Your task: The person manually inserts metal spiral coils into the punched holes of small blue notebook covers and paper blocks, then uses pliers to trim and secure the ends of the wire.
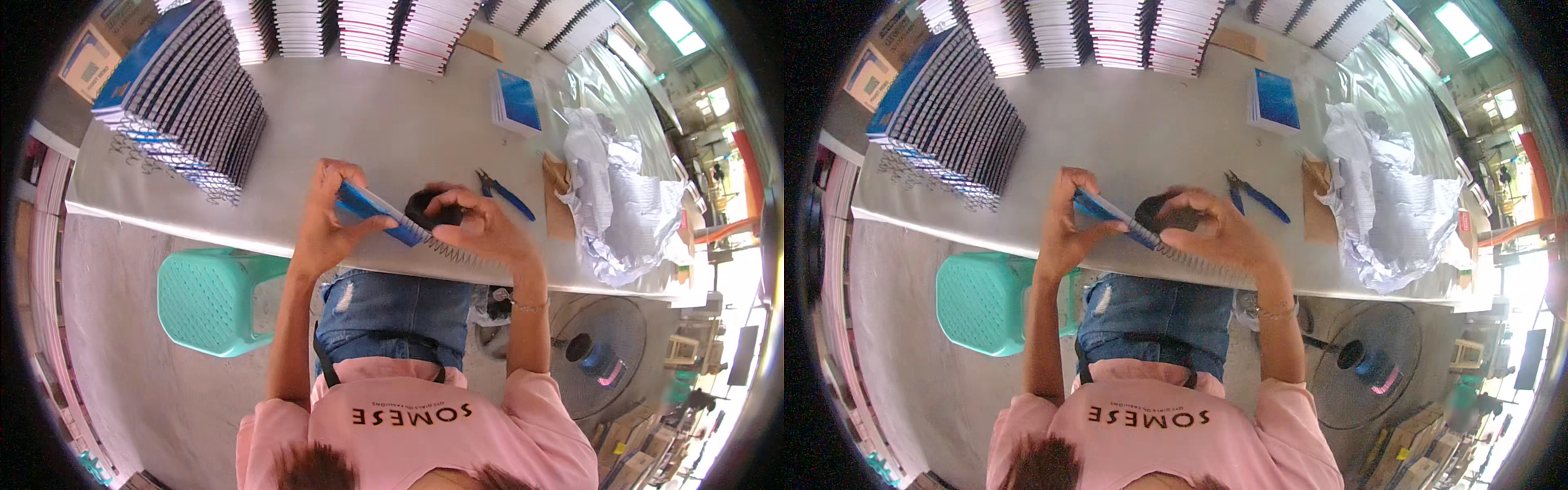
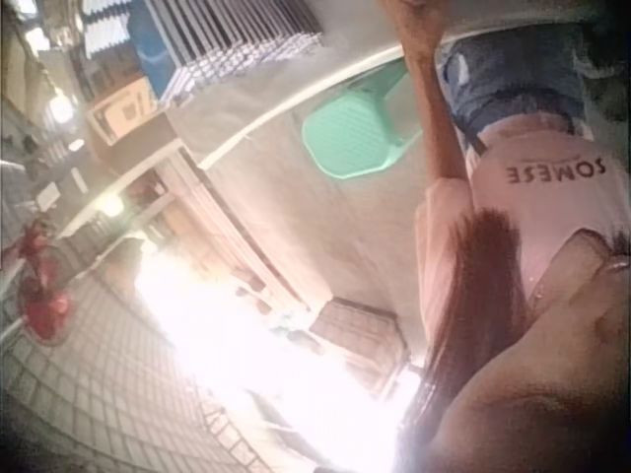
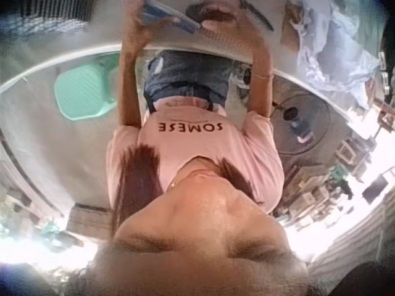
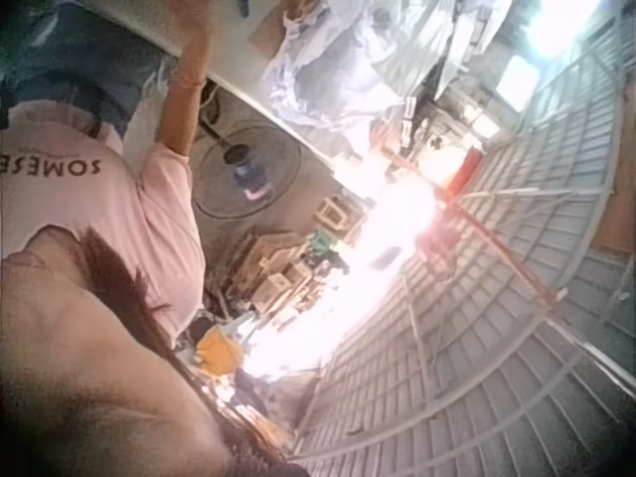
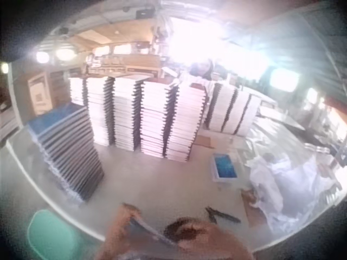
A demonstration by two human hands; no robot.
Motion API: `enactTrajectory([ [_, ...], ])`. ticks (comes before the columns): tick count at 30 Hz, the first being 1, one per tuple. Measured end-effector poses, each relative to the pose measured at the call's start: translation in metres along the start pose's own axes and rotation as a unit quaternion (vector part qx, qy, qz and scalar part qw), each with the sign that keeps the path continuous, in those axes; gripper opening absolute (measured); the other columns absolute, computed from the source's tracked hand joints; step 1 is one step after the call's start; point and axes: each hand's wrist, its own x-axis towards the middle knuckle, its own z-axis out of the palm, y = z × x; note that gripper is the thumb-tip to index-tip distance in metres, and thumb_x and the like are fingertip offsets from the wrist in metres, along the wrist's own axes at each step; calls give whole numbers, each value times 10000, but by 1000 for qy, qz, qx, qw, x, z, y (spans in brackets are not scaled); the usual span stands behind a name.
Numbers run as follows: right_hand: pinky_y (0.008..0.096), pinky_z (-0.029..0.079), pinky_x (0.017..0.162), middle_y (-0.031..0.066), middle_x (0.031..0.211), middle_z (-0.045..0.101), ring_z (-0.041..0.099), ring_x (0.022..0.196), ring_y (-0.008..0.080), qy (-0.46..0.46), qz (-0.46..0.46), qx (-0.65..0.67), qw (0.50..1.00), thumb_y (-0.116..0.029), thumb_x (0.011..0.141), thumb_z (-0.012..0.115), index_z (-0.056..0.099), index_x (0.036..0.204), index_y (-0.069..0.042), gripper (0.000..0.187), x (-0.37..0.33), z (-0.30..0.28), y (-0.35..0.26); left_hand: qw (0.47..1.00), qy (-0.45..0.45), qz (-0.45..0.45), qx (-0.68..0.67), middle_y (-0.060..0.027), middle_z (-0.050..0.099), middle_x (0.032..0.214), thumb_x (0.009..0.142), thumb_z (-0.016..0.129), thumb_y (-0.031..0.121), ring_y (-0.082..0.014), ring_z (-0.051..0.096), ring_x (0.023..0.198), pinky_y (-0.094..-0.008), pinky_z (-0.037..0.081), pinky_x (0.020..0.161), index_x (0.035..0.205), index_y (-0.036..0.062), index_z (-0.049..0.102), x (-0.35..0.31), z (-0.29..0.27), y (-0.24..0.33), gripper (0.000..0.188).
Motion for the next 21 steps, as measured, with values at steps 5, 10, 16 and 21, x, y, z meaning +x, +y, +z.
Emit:
enactTrajectory([
  [5, 310, 414, 986, 91, 1286, 570, 527, 1162, 182, 30, -14, 0, 999, -172, 820, 749, 685, 1050, -51, 268, -1, 0, 6, 999, -10, 9, 33, -33, 438, 998, 603, 886, 96, -194, 458, 953, -293, 384, 849, 1018, 94, 481, 2, 1, 3, 580],
  [10, 322, 371, 1032, 124, 1288, 567, 520, 1189, 217, 10, -19, 77, 997, -204, 813, 757, 686, 1041, -31, 295, -2, -3, 13, 999, -5, -1, -32, -32, 441, 986, 606, 886, 94, -186, 461, 956, -295, 388, 836, 1008, 100, 491, 1, 2, -2, 563],
  [16, 340, 344, 1060, 119, 1366, 534, 473, 1261, 227, -19, -29, 210, 977, -245, 817, 745, 679, 1059, -25, 333, -10, -6, 11, 999, -23, 24, 8, -29, 444, 970, 594, 891, 95, -177, 472, 940, -294, 393, 829, 982, 107, 507, 4, 2, 0, 546],
  [21, 323, 356, 1050, 107, 1399, 519, 497, 1245, 218, -15, -13, 57, 998, -218, 812, 738, 680, 1095, -48, 335, -14, -2, -8, 1000, -24, 13, 7, -38, 464, 976, 600, 886, 93, -199, 490, 948, -308, 409, 833, 978, 97, 515, 3, 1, 2, 529],
])
